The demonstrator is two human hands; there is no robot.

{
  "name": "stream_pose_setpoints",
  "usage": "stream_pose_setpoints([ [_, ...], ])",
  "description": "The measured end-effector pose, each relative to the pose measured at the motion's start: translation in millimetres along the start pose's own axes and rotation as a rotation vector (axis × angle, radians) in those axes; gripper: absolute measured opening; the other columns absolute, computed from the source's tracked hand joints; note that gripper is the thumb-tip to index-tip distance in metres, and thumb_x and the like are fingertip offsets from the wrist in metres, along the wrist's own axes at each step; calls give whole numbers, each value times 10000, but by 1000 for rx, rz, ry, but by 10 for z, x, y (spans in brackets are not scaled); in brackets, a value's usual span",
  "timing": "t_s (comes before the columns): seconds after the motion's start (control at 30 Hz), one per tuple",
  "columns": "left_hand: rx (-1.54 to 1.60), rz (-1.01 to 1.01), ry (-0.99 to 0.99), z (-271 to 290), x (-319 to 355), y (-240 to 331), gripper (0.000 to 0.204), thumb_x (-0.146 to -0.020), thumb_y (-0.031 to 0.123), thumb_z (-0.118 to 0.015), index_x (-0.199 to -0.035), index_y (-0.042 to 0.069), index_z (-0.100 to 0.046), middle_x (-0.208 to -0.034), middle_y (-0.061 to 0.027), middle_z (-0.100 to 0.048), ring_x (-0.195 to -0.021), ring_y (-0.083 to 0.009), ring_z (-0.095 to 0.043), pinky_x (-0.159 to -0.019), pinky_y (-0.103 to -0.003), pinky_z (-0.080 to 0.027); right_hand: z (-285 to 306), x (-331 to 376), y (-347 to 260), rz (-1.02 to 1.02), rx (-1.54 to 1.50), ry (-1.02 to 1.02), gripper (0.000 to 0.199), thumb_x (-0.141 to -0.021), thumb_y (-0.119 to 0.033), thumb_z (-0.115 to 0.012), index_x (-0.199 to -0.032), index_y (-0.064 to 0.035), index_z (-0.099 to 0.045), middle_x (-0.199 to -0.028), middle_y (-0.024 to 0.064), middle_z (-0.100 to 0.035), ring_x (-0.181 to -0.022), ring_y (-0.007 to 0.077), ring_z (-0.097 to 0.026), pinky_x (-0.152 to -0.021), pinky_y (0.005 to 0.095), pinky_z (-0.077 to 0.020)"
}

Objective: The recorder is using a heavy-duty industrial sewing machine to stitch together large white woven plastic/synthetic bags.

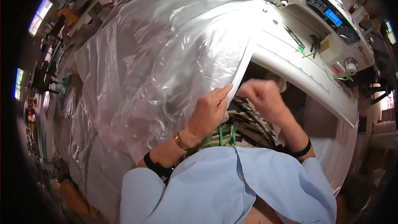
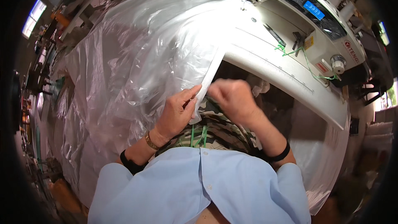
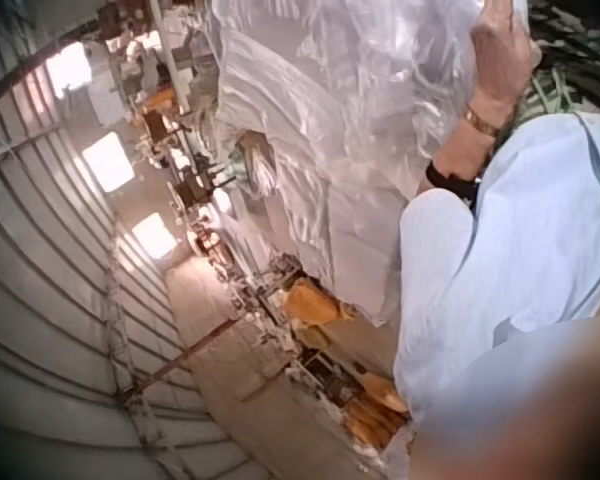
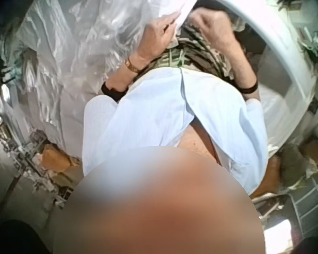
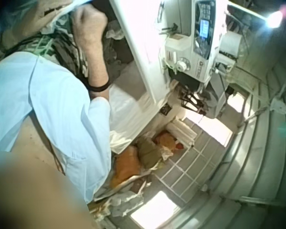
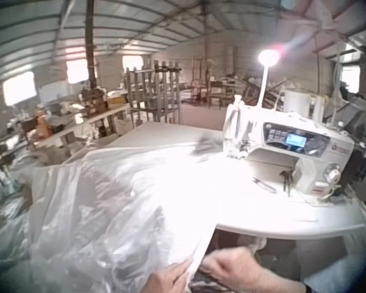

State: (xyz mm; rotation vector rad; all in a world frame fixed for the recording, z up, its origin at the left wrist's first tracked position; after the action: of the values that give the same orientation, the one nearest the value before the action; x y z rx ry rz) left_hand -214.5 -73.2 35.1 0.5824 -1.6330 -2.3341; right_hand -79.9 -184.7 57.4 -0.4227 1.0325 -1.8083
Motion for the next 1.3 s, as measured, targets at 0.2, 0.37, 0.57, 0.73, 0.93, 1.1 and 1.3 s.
stream_pose_setpoints([
  [0.2, -203, -155, -75, -160, -51, 85, 325, -900, -1, -597, -1220, -61, -603, -824, -131, -515, -629, -209, -520, -606, -320, -443, 585, -710, 238, 416, 560, 435, 168, -895, -195, -666, -984, -53, -667, -1060, 112, -671, -982, 299, -623, -798, 399, -502],
  [0.37, -231, -232, -126, -296, -212, 87, 235, -848, 14, -629, -1073, -39, -664, -784, -164, -549, -642, -258, -543, -608, -342, -440, 703, -984, 609, 332, 690, 382, 281, -872, -315, -678, -1004, -68, -654, -1085, 95, -645, -1054, 282, -595, -873, 428, -454],
  [0.57, -243, -290, -173, -315, -400, -46, 167, -811, -18, -611, -966, -37, -669, -729, -151, -554, -597, -263, -554, -578, -358, -446, 766, -1161, 835, 198, 660, 319, 414, -873, -446, -653, -1038, -67, -639, -1115, 105, -637, -1151, 279, -554, -961, 454, -380],
  [0.73, -319, -342, -124, -243, -655, -65, 160, -784, -32, -618, -936, -28, -668, -710, -142, -546, -589, -265, -561, -563, -368, -445, 795, -1246, 889, 129, 641, 277, 451, -900, -449, -634, -1115, -53, -625, -1212, 136, -619, -1219, 285, -520, -1017, 461, -350],
  [0.93, -320, -415, -95, -224, -1150, 19, 112, -783, -17, -609, -874, -39, -671, -690, -158, -561, -561, -271, -560, -544, -371, -437, 843, -1289, 849, 66, 657, 223, 474, -914, -428, -623, -1159, -23, -606, -1290, 171, -588, -1245, 306, -502, -1046, 466, -331],
  [1.1, -364, -420, -81, -276, -1597, 87, 138, -777, 14, -607, -867, -53, -687, -671, -178, -592, -566, -275, -583, -548, -371, -455, 864, -1297, 810, 31, 643, 187, 464, -911, -409, -624, -1145, -8, -602, -1333, 182, -572, -1249, 321, -491, -1053, 451, -326],
  [1.3, -440, -375, -88, -343, -2182, 56, 169, -779, 55, -590, -827, -73, -688, -681, -202, -628, -578, -281, -618, -569, -385, -471, 866, -1298, 847, 103, 610, 249, 426, -931, -359, -583, -1161, -3, -616, -1230, 183, -604, -1216, 320, -516, -1037, 475, -337],
])
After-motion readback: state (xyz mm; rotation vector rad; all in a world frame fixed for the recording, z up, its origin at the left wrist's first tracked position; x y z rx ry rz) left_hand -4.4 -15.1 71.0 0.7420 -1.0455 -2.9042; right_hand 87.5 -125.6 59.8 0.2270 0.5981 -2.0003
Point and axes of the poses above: each hand's wrist, its own x-axis away from the middle knuckle, its own z-axis out of the back of the hand, y = z × x, the point moved 5 cm from there along -x, towards the middle knuckle
